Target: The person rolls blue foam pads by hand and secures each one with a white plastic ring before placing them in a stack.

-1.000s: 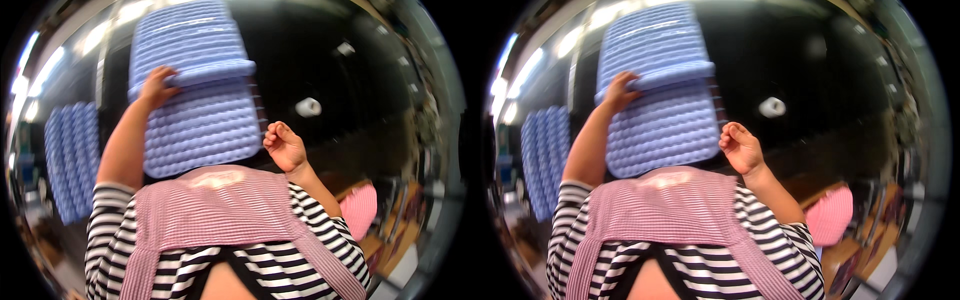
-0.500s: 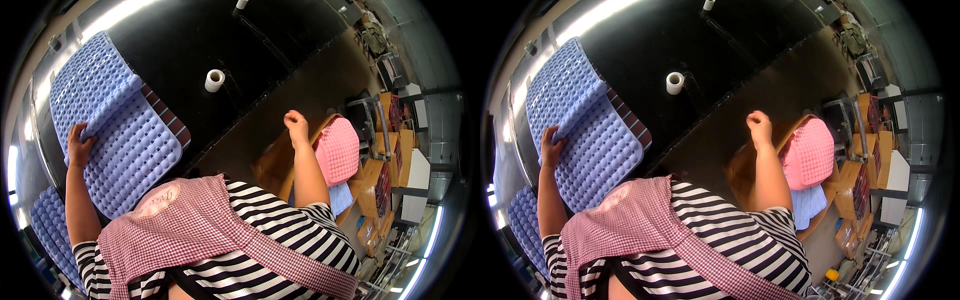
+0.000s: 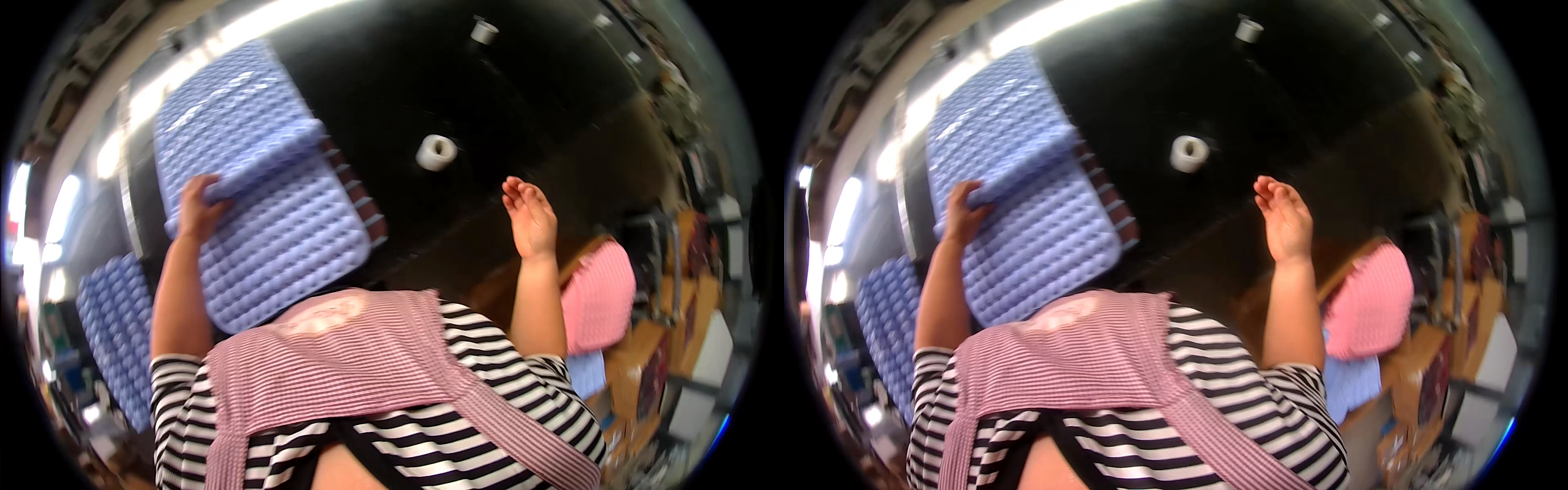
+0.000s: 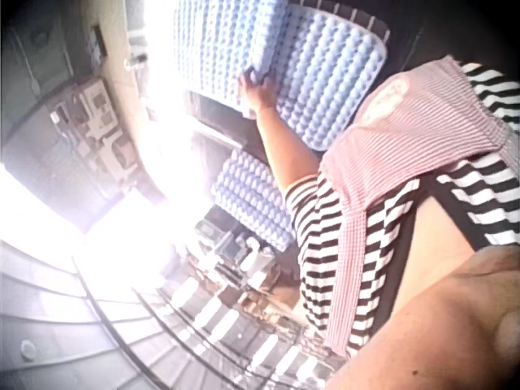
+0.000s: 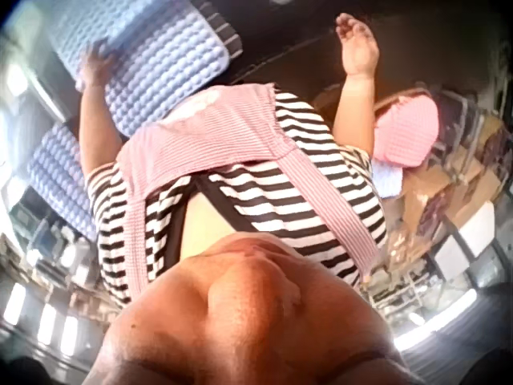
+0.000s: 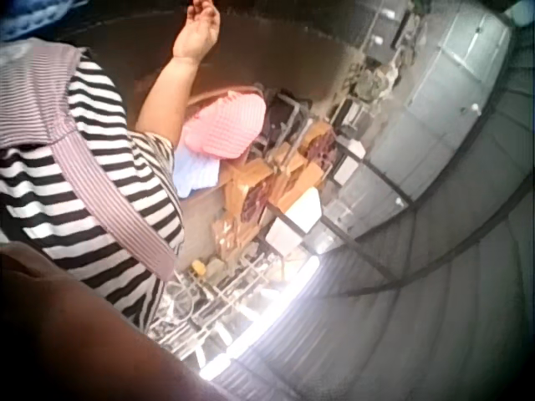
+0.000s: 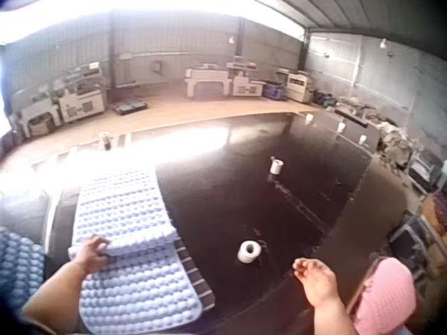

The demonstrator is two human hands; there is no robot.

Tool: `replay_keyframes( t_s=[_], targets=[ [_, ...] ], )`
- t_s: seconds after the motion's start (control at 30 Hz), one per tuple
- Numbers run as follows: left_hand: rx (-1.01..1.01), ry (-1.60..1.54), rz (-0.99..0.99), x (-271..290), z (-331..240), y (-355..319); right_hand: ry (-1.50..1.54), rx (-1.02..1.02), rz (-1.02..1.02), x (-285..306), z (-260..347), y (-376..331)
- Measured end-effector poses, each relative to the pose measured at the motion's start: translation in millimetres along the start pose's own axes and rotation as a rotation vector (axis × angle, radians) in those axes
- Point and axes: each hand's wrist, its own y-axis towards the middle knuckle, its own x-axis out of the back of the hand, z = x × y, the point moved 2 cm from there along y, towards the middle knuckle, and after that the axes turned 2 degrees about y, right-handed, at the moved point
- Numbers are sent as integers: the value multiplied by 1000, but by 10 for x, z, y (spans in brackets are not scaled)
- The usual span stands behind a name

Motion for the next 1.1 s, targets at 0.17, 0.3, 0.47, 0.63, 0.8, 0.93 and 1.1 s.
replay_keyframes(
  t_s=[0.17, 0.3, 0.47, 0.63, 0.8, 0.93, 1.1],
  targets=[
    [41, 113, -7, 43, -185, -52, -599, 147, 388, -1762, -676, 122],
    [0, 143, -19, 91, -305, -76, -879, 618, 644, -2793, -1400, 493],
    [-31, 159, -39, 133, -402, -121, -1319, 942, 641, -3303, -1999, 778],
    [-63, 122, -36, 248, -661, -738, -1256, 680, 809, -3053, -1951, 303],
    [-44, 99, -181, 87, -927, -1678, -1255, 773, 872, -2621, -1616, -136],
    [143, 162, -169, 158, -1093, -1669, -1202, 590, 688, -2328, -1619, -4],
    [177, 257, -67, 187, -1156, -1961, -880, 255, 542, -2175, -1740, -267]
  ],
)
